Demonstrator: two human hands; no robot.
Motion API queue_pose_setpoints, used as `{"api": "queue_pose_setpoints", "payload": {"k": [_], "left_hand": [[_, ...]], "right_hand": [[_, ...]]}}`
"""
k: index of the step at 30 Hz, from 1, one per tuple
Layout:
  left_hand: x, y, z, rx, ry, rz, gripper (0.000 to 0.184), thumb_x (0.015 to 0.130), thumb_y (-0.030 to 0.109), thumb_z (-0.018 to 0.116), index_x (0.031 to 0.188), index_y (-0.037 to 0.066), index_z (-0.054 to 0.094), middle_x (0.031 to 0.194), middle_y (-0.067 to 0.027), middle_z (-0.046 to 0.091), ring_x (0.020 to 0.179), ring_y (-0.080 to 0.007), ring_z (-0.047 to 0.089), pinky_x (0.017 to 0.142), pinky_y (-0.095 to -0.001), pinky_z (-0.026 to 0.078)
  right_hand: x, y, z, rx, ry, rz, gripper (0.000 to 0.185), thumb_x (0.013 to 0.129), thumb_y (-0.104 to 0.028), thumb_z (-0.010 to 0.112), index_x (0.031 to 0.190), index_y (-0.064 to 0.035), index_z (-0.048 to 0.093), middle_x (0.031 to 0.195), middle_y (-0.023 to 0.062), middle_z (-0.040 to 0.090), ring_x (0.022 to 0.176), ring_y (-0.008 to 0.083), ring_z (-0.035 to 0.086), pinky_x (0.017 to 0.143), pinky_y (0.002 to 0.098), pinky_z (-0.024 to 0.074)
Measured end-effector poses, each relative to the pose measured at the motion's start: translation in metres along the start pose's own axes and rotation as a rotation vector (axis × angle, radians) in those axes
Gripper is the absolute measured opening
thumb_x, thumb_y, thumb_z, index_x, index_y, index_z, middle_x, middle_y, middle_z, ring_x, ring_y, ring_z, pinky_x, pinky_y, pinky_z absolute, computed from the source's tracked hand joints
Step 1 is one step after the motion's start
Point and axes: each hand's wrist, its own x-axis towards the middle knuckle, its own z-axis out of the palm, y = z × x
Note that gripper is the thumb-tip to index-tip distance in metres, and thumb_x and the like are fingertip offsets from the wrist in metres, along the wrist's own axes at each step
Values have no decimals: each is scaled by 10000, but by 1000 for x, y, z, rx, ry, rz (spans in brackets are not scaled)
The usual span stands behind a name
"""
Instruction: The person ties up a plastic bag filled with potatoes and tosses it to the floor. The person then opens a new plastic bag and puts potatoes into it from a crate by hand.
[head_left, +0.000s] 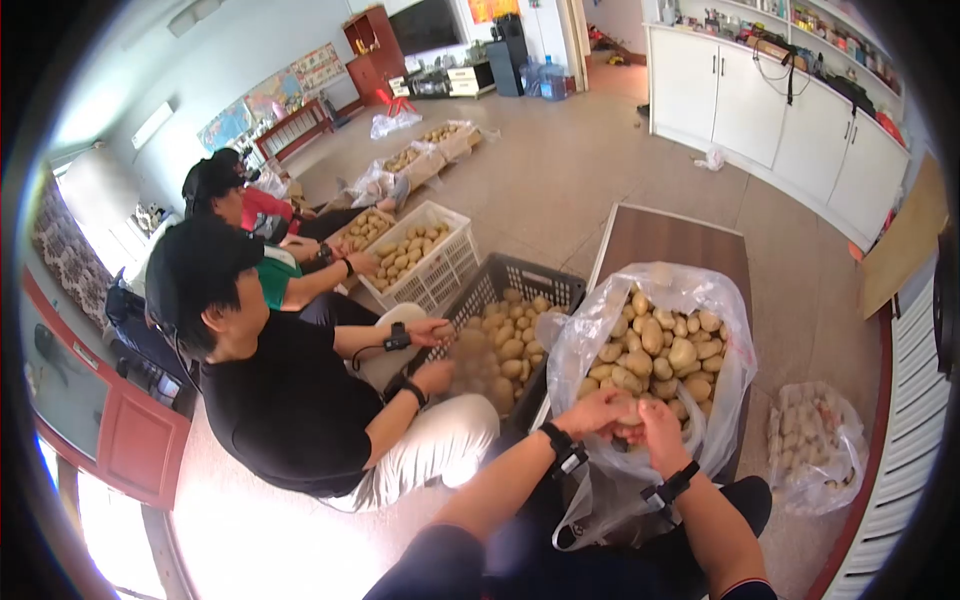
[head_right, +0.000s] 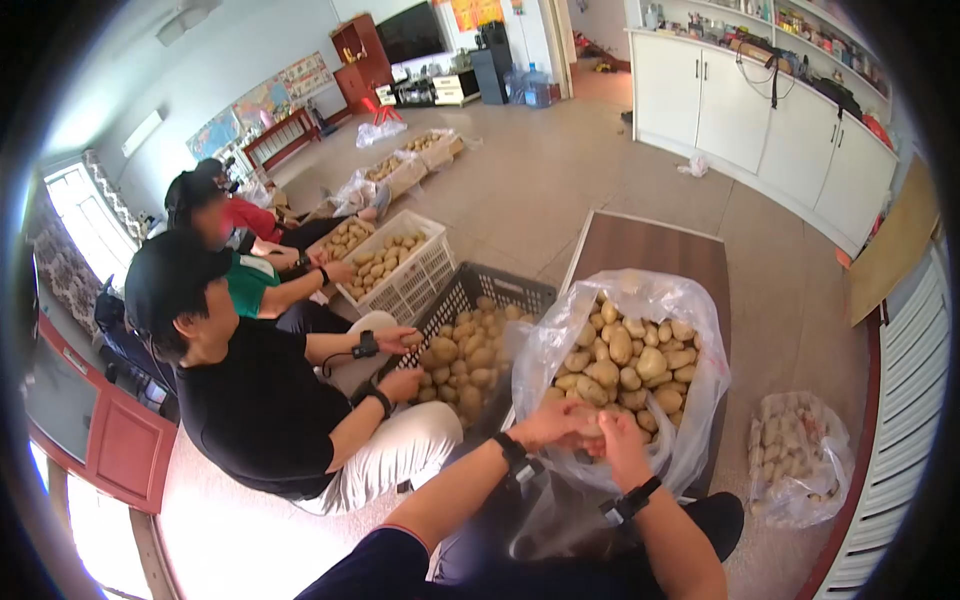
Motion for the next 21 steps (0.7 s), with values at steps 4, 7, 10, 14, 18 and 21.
{"api": "queue_pose_setpoints", "payload": {"k": [4, 7, 10, 14, 18, 21], "left_hand": [[-17, 17, 2, -24, -104, -88, 450, 877, 349, 704, 1178, 43, 570, 961, -48, 630, 681, -95, 570, 567, -245, 456], [-18, 22, -5, -113, 19, -84, 404, 894, 323, 685, 1163, 42, 576, 956, -47, 632, 649, -102, 565, 556, -243, 451], [-19, 20, -12, -203, 199, -22, 376, 915, 298, 654, 1174, 37, 575, 982, -51, 635, 667, -135, 587, 575, -262, 479], [-4, 1, -43, -436, 411, 120, 327, 945, 292, 601, 1155, 45, 564, 924, -72, 625, 698, -189, 621, 589, -319, 543], [5, -9, -70, -688, 567, 187, 299, 968, 262, 528, 1125, 11, 567, 933, -107, 630, 716, -235, 622, 598, -345, 557], [14, -23, -99, -832, 754, 155, 299, 946, 235, 556, 1116, -11, 558, 987, -147, 623, 743, -303, 624, 637, -401, 580]], "right_hand": [[2, 12, 1, -197, 25, -65, 336, 1023, -357, 440, 1018, -45, 566, 788, 73, 677, 620, 150, 655, 523, 263, 506], [8, 36, -14, -248, 74, -141, 320, 993, -339, 501, 1012, -33, 592, 799, 115, 689, 635, 232, 670, 559, 319, 517], [-1, 46, -31, -958, 130, -583, 257, 928, -282, 583, 974, -32, 614, 821, 167, 684, 684, 342, 660, 619, 392, 516], [-24, 39, -37, -1308, 164, -494, 197, 817, -196, 625, 952, -53, 619, 906, 173, 657, 831, 381, 633, 744, 478, 500], [-34, 39, -38, -1373, 229, -443, 212, 781, -193, 644, 945, -61, 616, 898, 153, 643, 838, 365, 633, 732, 476, 507], [-35, 43, -39, -1495, 171, -432, 262, 771, -228, 681, 964, -64, 611, 948, 146, 627, 844, 356, 639, 737, 463, 520]]}}
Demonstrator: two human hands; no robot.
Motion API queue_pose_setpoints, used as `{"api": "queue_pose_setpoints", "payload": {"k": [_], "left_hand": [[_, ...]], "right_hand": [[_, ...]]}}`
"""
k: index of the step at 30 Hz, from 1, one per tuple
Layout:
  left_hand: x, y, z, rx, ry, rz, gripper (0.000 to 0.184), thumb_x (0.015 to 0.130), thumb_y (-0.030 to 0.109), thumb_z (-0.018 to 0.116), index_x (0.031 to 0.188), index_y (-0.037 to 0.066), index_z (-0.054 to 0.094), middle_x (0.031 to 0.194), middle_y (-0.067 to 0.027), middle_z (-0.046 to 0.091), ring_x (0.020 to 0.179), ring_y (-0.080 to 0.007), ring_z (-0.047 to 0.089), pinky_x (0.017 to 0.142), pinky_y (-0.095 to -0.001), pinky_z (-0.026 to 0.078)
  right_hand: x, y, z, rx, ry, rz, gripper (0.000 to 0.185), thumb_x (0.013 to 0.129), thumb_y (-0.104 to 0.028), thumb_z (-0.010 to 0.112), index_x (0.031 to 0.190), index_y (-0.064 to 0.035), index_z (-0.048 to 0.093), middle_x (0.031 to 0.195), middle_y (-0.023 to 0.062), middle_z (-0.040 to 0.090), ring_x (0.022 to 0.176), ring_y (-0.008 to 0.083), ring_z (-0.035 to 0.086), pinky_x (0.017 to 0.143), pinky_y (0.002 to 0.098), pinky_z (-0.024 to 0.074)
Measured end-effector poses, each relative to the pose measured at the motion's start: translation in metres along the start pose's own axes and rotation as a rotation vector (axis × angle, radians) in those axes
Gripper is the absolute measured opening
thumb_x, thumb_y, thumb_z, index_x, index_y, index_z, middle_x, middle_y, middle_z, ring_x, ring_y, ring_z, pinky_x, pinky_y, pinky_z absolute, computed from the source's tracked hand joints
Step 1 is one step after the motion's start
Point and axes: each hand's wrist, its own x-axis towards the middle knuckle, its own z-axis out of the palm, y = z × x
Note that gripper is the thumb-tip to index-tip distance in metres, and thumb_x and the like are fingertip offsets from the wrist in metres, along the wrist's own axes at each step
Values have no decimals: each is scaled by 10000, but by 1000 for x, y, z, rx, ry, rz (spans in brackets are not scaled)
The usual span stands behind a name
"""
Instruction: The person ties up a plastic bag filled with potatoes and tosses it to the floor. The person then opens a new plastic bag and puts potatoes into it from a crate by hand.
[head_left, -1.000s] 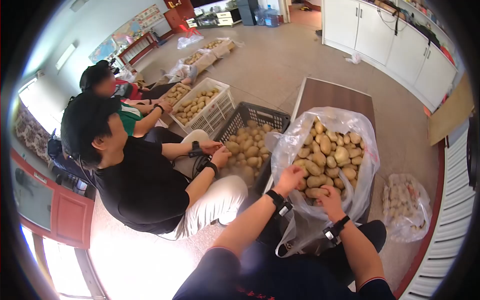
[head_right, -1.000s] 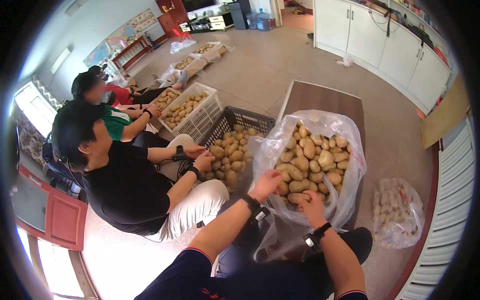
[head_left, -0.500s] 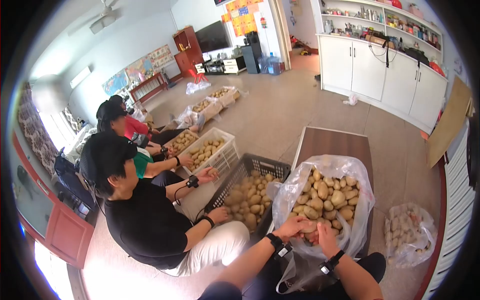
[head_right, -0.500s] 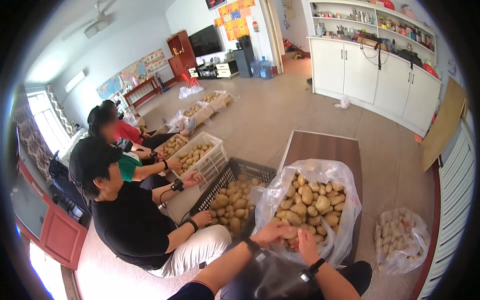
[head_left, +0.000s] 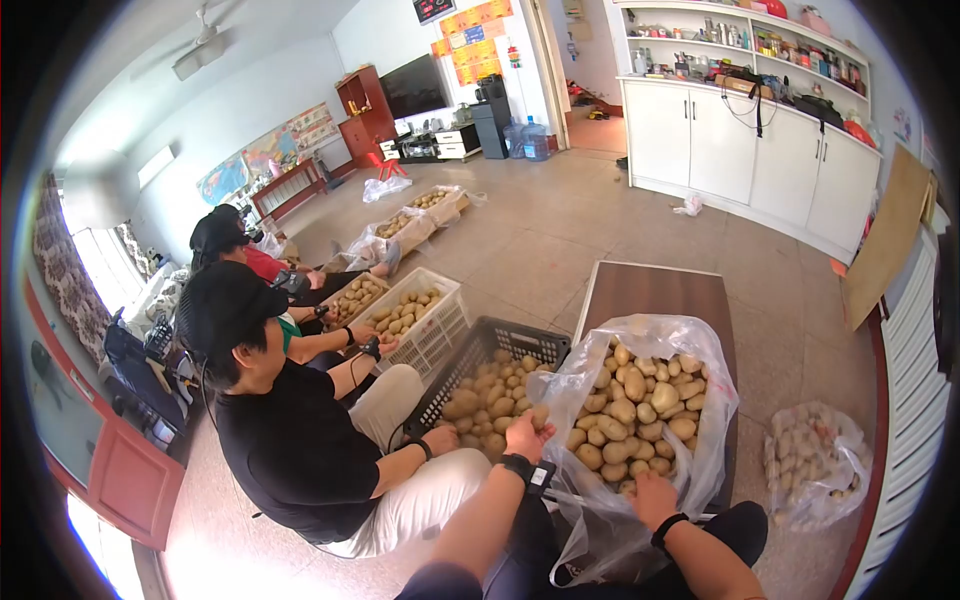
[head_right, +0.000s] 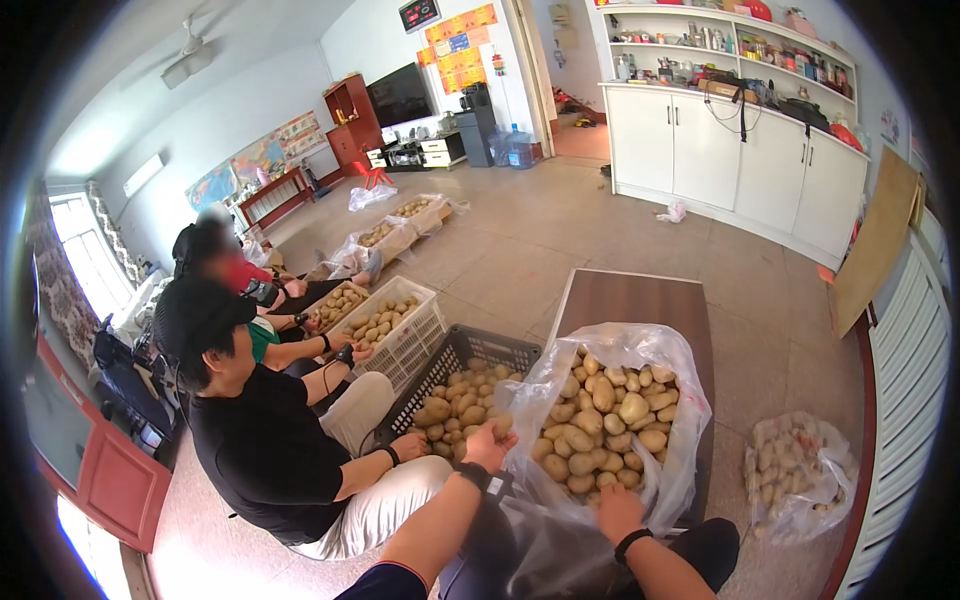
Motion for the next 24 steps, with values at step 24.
{"api": "queue_pose_setpoints", "payload": {"k": [24], "left_hand": [[98, -23, -103, 786, -131, 693, 284, 931, 363, 592, 1060, 118, 654, 1097, -105, 623, 1038, -280, 594, 848, -391, 482]], "right_hand": [[-11, 7, 13, 30, -54, -86, 437, 711, -206, 740, 1100, -85, 583, 1043, 129, 612, 947, 334, 618, 777, 448, 506]]}}
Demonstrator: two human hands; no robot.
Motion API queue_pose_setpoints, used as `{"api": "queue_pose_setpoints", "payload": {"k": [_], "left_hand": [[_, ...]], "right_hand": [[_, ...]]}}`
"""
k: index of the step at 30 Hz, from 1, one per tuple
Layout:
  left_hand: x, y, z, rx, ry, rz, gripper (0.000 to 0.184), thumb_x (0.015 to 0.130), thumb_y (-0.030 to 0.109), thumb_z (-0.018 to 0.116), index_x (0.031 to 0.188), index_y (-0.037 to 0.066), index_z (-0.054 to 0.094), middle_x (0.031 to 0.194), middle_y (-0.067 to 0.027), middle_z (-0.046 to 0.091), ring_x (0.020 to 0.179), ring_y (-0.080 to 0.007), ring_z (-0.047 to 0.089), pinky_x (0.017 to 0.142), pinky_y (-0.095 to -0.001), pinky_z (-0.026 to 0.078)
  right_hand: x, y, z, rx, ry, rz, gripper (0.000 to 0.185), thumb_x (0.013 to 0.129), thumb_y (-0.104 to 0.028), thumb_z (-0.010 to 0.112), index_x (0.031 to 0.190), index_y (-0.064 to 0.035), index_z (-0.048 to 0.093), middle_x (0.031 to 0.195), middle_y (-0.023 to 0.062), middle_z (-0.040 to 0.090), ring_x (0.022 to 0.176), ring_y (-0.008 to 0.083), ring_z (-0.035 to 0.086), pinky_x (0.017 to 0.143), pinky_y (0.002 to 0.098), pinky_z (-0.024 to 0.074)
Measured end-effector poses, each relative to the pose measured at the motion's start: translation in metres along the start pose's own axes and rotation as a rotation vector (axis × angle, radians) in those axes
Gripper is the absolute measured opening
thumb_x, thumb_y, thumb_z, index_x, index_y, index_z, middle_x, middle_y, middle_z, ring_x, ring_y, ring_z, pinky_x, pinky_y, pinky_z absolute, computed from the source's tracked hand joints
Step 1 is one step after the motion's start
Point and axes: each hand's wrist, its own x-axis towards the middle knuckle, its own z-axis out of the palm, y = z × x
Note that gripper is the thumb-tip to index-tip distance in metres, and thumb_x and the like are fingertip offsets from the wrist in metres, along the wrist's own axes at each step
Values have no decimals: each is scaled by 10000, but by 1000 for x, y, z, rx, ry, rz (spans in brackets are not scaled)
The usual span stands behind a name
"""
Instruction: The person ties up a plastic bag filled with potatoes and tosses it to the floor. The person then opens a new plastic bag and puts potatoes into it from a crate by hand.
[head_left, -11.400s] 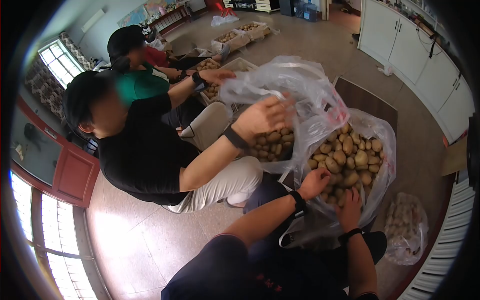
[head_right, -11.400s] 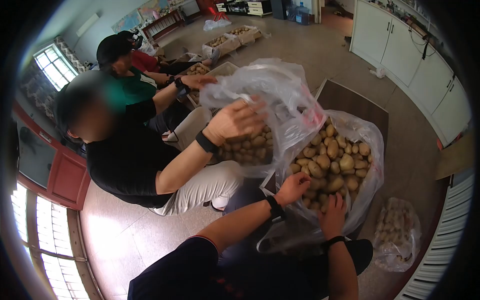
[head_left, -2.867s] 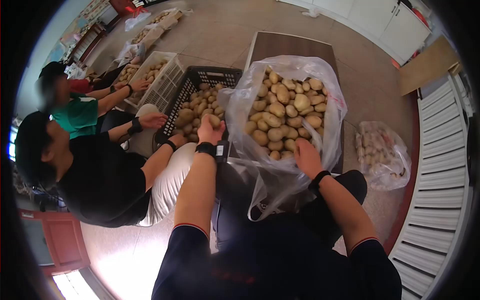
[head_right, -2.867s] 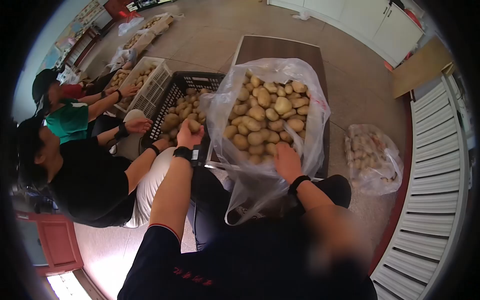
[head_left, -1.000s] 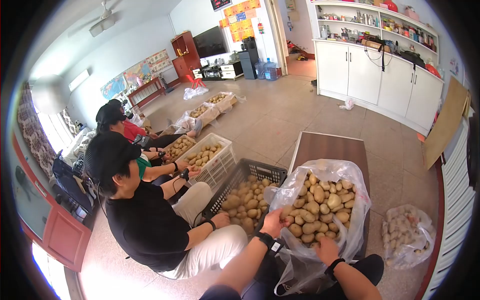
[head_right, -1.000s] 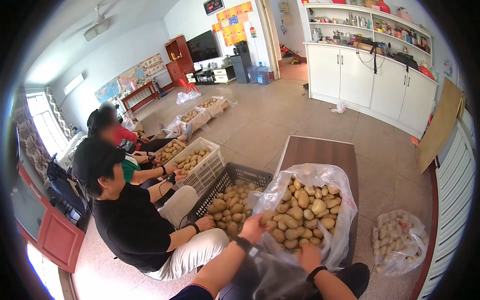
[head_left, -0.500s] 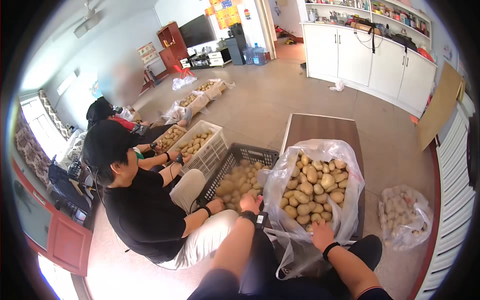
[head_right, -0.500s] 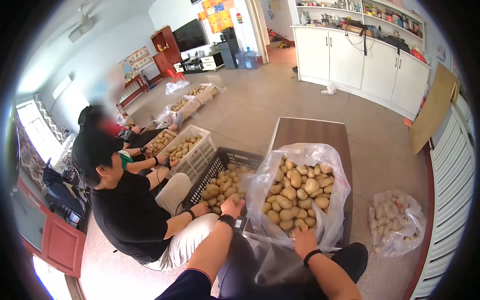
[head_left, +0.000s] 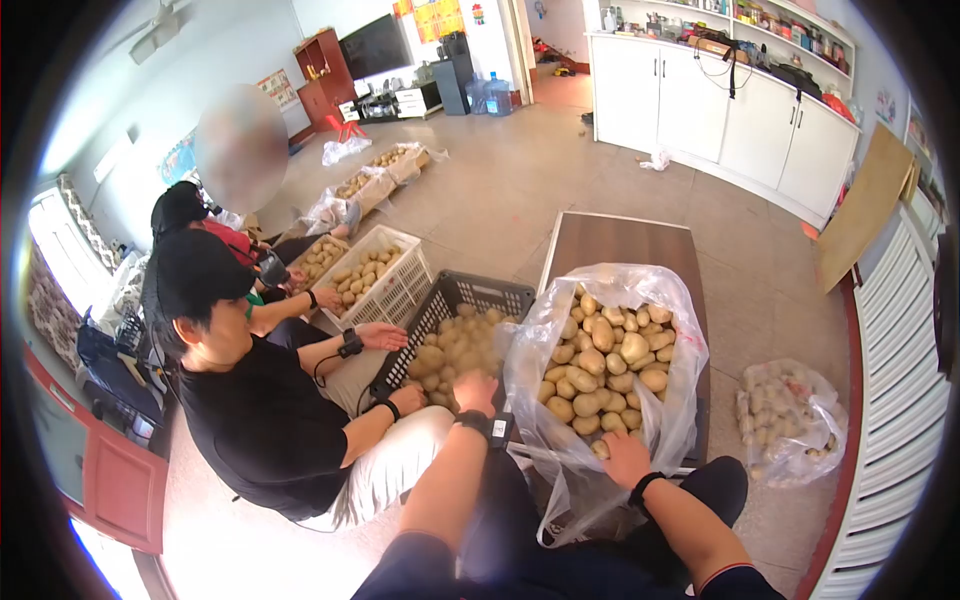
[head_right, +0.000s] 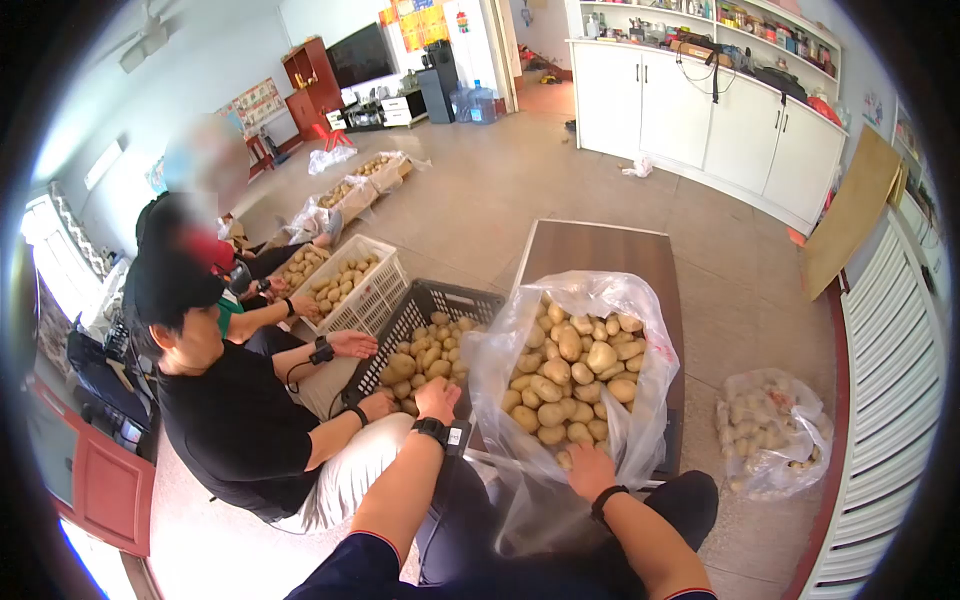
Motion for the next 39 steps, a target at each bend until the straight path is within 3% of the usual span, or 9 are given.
{"api": "queue_pose_setpoints", "payload": {"k": [3, 8, 11, 14, 15, 27, 35, 37, 39], "left_hand": [[-23, 116, 27, -687, 296, -589, 221, 884, 293, 632, 1036, 133, 645, 1000, -106, 633, 944, -332, 597, 796, -466, 475], [-55, 179, 37, -648, 154, -611, 247, 885, 107, 545, 1085, -37, 525, 988, -148, 558, 938, -310, 626, 786, -399, 568], [-58, 154, 46, -578, -1, -457, 215, 864, 99, 547, 1057, 5, 535, 976, -113, 561, 857, -284, 641, 741, -372, 570], [-65, 170, 50, -651, -58, -590, 234, 868, 126, 560, 1074, 19, 532, 979, -121, 559, 779, -284, 637, 685, -389, 563], [-71, 184, 55, -625, 8, -614, 270, 869, 136, 570, 1101, 5, 526, 1004, -127, 556, 783, -288, 632, 686, -391, 559], [-75, 184, 56, -575, -178, -621, 299, 863, 172, 605, 1117, 30, 536, 997, -95, 574, 789, -282, 643, 658, -390, 543], [-75, 183, 63, -476, -216, -615, 302, 923, 203, 570, 1161, 24, 524, 997, -105, 579, 771, -247, 637, 654, -344, 541], [-76, 185, 62, -418, -294, -614, 306, 927, 215, 572, 1158, 20, 524, 1010, -106, 583, 775, -236, 635, 661, -346, 540], [-81, 188, 60, -461, -286, -605, 308, 928, 232, 583, 1147, 22, 534, 1017, -100, 591, 794, -221, 633, 679, -342, 535]], "right_hand": [[5, 5, 7, 222, 61, 63, 479, 688, -192, 756, 1117, -65, 585, 1045, 170, 631, 971, 371, 614, 820, 450, 494], [5, 3, -5, 406, -61, 228, 449, 750, -155, 697, 1170, -73, 559, 1021, 198, 649, 979, 395, 614, 852, 447, 489], [2, 7, 1, 473, 42, 115, 483, 761, -135, 690, 1220, -78, 552, 1080, 202, 618, 1010, 403, 597, 864, 454, 484], [4, 15, 11, 280, 88, -122, 528, 762, -110, 707, 1264, -81, 542, 1132, 204, 579, 1040, 397, 572, 880, 452, 478], [3, 2, -5, 261, -74, 4, 499, 785, -105, 691, 1264, -132, 553, 1138, 195, 546, 1057, 395, 556, 883, 455, 478], [21, -11, -2, 120, -126, 118, 341, 840, -243, 646, 1120, -103, 512, 1102, 181, 606, 951, 396, 622, 793, 478, 501], [14, 22, 19, 559, 79, 120, 365, 902, -245, 555, 1235, -99, 524, 1074, 165, 631, 869, 327, 642, 748, 423, 514], [15, 19, 4, 1258, -30, 608, 335, 926, -233, 511, 1236, -108, 523, 1060, 123, 638, 811, 238, 635, 689, 358, 511], [21, 16, -16, 1412, -52, 602, 338, 932, -197, 479, 1257, -108, 501, 1076, 102, 637, 795, 190, 628, 666, 312, 504]]}}
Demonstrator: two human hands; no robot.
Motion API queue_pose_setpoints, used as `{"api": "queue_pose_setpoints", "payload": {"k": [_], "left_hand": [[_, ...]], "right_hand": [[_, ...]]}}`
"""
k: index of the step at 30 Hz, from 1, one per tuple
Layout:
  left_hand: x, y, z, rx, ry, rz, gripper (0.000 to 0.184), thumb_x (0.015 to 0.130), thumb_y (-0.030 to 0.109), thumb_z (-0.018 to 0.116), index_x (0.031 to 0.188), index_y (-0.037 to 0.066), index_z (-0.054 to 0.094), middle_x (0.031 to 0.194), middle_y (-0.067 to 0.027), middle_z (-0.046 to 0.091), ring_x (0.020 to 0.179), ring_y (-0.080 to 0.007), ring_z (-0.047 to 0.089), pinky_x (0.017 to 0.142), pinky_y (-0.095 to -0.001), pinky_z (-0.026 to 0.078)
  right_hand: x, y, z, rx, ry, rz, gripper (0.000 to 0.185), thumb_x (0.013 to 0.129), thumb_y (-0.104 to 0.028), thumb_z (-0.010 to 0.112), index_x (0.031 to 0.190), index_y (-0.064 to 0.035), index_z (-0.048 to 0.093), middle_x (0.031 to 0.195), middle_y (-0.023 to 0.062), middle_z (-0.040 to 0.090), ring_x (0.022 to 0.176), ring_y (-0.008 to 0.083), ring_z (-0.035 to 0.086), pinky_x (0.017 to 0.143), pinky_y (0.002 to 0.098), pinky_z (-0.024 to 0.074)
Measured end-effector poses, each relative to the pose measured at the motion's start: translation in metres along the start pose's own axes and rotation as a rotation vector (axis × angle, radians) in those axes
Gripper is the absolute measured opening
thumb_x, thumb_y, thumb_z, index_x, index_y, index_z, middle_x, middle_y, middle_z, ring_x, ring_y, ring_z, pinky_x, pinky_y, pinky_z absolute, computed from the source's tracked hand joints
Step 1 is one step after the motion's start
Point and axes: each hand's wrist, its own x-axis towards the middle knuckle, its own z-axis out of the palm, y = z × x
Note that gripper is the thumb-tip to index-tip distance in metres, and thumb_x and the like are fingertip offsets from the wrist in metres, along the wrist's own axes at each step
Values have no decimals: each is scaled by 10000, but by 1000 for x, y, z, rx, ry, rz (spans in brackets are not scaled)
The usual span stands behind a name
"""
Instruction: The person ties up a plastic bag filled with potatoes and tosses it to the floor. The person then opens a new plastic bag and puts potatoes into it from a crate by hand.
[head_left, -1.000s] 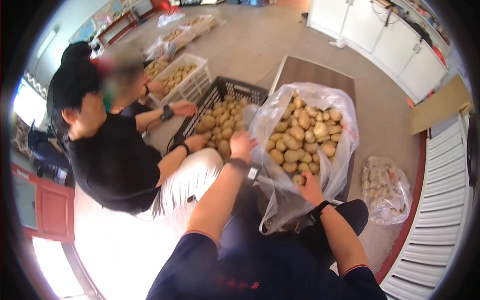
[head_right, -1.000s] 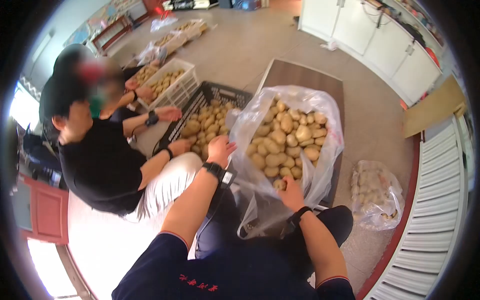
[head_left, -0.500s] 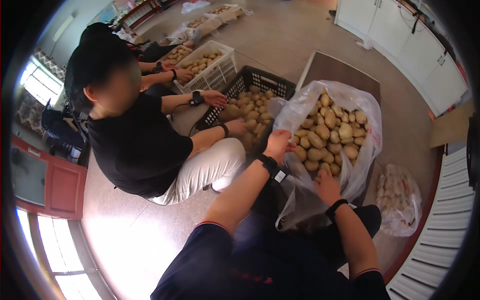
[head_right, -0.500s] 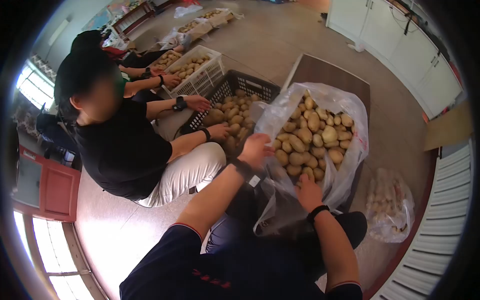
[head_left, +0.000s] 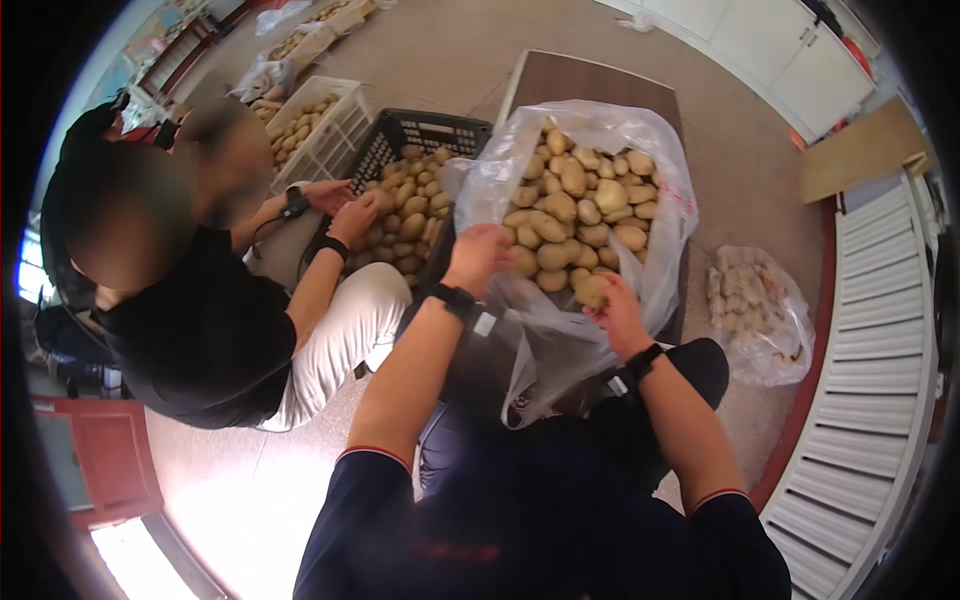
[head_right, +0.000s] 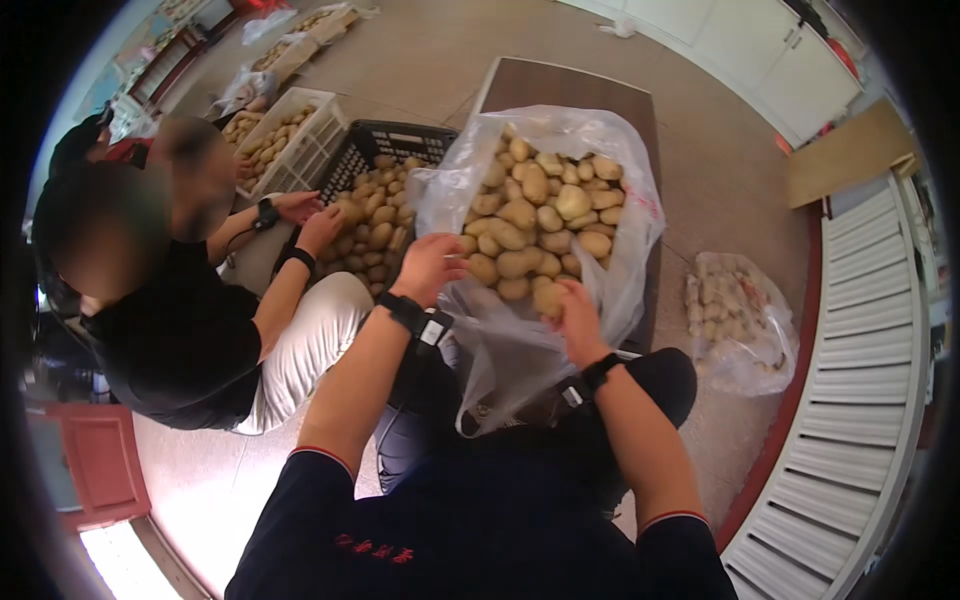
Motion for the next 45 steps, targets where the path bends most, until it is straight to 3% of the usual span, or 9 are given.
{"api": "queue_pose_setpoints", "payload": {"k": [6, 11, 15, 17, 20, 24, 30, 36, 45], "left_hand": [[-6, 3, 22, 169, -252, -142, 381, 933, 336, 617, 1166, 44, 540, 1063, -103, 623, 888, -221, 641, 759, -342, 520], [-22, 18, 40, 123, -543, -261, 356, 994, 393, 498, 1140, 75, 564, 947, -66, 658, 715, -192, 653, 573, -261, 504], [-8, 9, 23, 156, -520, -280, 329, 962, 371, 565, 1097, 72, 593, 960, -47, 652, 764, -170, 620, 615, -302, 503], [-11, 12, 23, 172, -428, -252, 323, 971, 403, 559, 1046, 91, 594, 852, -34, 649, 637, -162, 609, 488, -250, 427], [-7, 15, 20, 29, -277, -195, 328, 960, 411, 580, 1047, 95, 599, 867, -32, 648, 610, -167, 589, 500, -272, 436], [13, 14, 2, -115, -61, -135, 326, 979, 391, 545, 1106, 93, 587, 938, -45, 646, 703, -191, 604, 553, -296, 459], [39, 16, -35, -317, 211, -34, 341, 979, 347, 553, 1152, 52, 551, 997, -110, 618, 795, -305, 617, 607, -349, 512], [57, 14, -73, -454, 499, 42, 362, 941, 283, 597, 1166, 4, 548, 1072, -141, 597, 849, -300, 607, 660, -401, 570], [80, 0, -103, -474, 663, 86, 327, 926, 239, 619, 1165, 22, 567, 1119, -143, 597, 931, -293, 616, 702, -386, 588]], "right_hand": [[-11, -45, 30, 254, -194, -96, 417, 909, -121, 490, 1318, -64, 429, 1111, 121, 629, 862, 221, 664, 701, 318, 526], [1, -37, 71, 22, -184, -149, 437, 911, -170, 615, 1290, -28, 449, 1117, 150, 624, 838, 207, 672, 706, 290, 529], [-1, -33, 75, -175, -206, -432, 410, 923, -253, 631, 1222, -1, 505, 1106, 156, 626, 815, 229, 677, 699, 312, 525], [-3, -32, 64, -526, -35, -467, 374, 911, -249, 636, 1165, 11, 545, 1065, 162, 626, 843, 294, 658, 752, 362, 515], [4, -4, 42, -794, 189, -640, 343, 888, -215, 631, 1155, -11, 561, 1071, 166, 613, 920, 359, 610, 815, 417, 496], [-2, -1, 10, -1122, 305, -713, 283, 858, -154, 592, 1121, -49, 576, 1074, 158, 601, 992, 374, 571, 853, 449, 480], [-5, 8, -1, -1515, 406, -589, 138, 834, -108, 547, 955, -62, 598, 1025, 114, 608, 998, 324, 583, 849, 425, 492], [-2, 9, -5, -1585, 310, -560, 116, 816, -103, 555, 911, -58, 603, 945, 105, 620, 954, 307, 593, 788, 413, 511], [-4, 3, -6, -1577, 319, -525, 117, 826, -96, 540, 917, -54, 601, 949, 114, 619, 940, 314, 618, 744, 420, 540]]}}
